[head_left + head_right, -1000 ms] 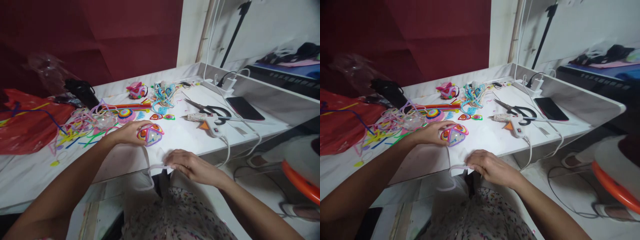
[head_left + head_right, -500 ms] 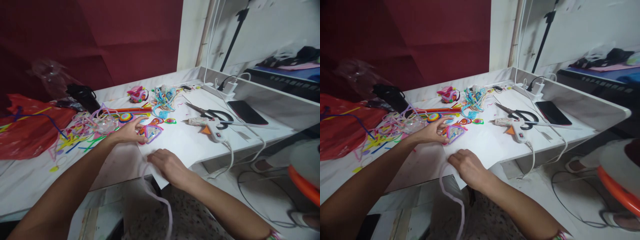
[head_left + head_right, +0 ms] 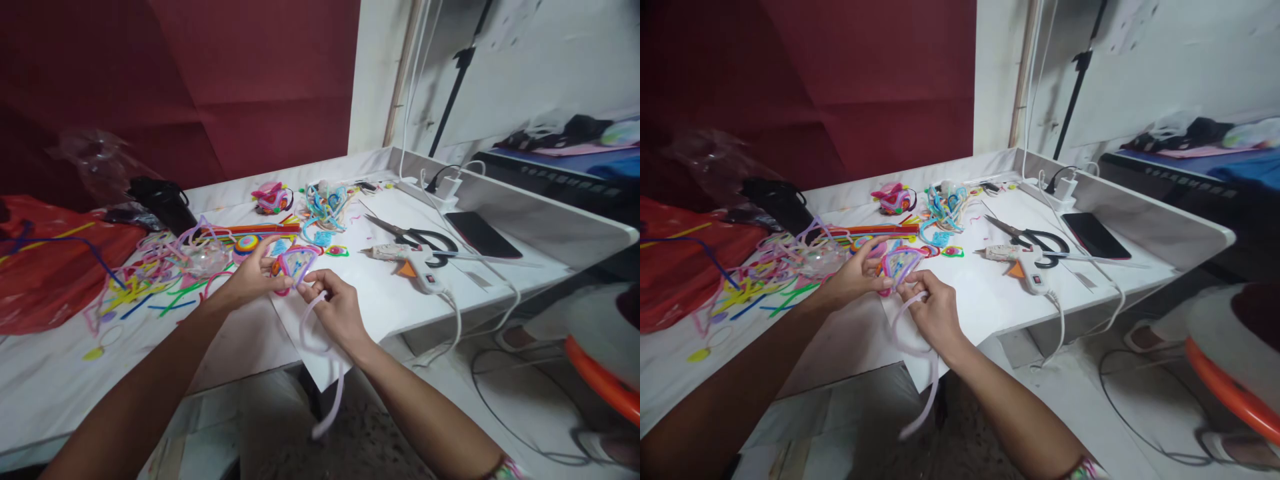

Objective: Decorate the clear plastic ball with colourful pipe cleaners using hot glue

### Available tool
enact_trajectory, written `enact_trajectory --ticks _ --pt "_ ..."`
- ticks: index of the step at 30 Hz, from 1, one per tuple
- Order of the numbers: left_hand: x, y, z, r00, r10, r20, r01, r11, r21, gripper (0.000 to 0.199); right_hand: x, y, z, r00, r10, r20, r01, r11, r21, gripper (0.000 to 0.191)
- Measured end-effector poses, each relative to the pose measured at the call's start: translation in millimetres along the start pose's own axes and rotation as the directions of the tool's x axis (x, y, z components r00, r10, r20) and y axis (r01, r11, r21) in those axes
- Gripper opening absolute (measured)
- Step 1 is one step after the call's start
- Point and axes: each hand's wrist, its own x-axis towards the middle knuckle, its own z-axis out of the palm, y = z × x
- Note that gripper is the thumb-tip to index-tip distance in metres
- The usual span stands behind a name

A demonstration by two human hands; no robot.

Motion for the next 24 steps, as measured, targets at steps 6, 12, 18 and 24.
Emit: enact_trajectory --ticks 6,12,18,24 --pt "-7 1 5.5 0.997 -0.002 -0.081 0.001 1.000 -0.019 0.107 -1 3 0 0.992 0.000 0.123 -0.006 0.999 0.046 0.019" --pt "-10 1 17.8 0.986 -0.005 -0.164 0.003 1.000 -0.010 0.104 -6 4 6 0.997 -0.022 0.075 0.018 0.998 0.055 0.024" --pt "-15 -4 23.2 0.985 0.034 -0.168 -0.039 0.999 -0.026 0.105 -7 6 7 0.999 -0.027 0.030 0.026 0.999 0.038 0.022" --pt "-19 -6 28.8 0.986 0.053 -0.159 -0.068 0.994 -0.091 0.111 -8 5 5 1.000 -0.019 0.017 0.019 0.999 0.034 0.023"
